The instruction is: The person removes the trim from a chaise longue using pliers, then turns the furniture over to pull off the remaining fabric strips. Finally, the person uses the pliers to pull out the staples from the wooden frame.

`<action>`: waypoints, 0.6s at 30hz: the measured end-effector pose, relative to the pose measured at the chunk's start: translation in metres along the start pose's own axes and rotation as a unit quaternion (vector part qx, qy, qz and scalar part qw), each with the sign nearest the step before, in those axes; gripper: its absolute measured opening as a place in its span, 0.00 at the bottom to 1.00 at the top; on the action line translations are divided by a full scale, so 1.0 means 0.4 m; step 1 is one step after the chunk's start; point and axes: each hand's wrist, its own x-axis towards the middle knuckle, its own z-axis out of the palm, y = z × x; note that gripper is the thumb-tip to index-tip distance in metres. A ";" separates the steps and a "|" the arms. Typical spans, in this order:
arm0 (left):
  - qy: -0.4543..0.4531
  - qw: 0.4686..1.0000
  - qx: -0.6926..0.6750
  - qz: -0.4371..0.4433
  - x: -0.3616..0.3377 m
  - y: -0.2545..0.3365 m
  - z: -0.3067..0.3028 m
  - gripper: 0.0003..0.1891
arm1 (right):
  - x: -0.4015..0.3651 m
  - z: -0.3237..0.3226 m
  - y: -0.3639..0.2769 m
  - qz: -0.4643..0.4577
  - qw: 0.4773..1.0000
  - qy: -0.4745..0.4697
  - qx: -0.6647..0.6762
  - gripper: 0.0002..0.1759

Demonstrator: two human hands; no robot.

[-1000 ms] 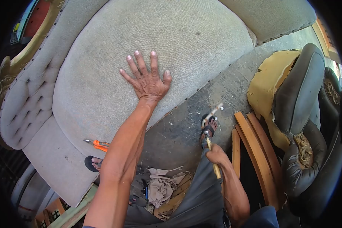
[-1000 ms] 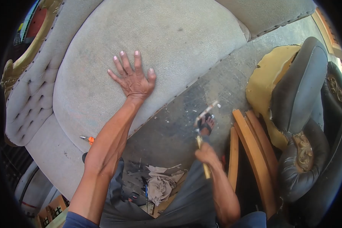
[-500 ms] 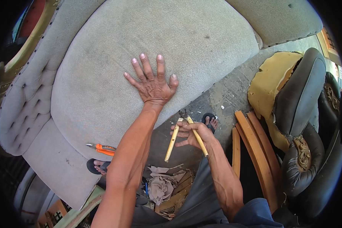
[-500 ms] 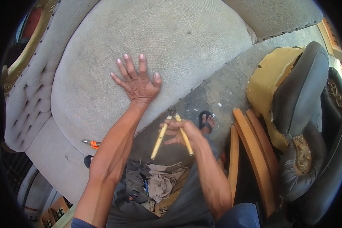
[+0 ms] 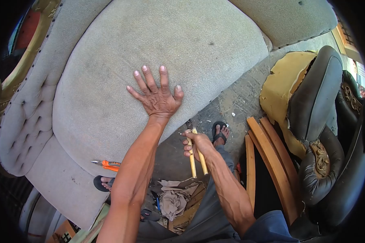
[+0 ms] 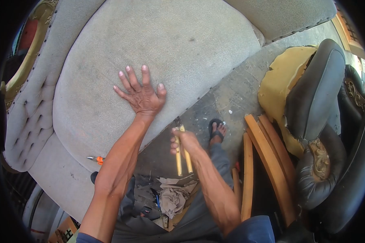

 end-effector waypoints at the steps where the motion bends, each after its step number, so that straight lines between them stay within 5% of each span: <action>1: -0.005 1.000 0.002 0.003 -0.001 -0.001 -0.002 0.42 | 0.005 0.003 0.016 -0.012 1.000 -0.011 0.003 0.12; 7: -0.013 1.000 0.002 0.003 -0.002 0.002 -0.008 0.43 | 0.137 -0.004 0.165 -0.110 0.989 0.098 -0.026 0.13; 9: -0.021 1.000 0.011 0.007 -0.015 0.004 -0.015 0.43 | 0.275 -0.059 0.285 -0.352 0.894 0.214 -0.178 0.11; 16: -0.011 0.999 0.026 0.017 -0.004 -0.008 0.012 0.43 | -0.016 -0.084 0.138 -0.159 0.986 0.035 0.036 0.07; 18: -0.012 1.000 0.025 0.008 -0.001 -0.006 0.009 0.42 | -0.175 -0.116 0.096 -0.236 0.971 0.048 -0.006 0.09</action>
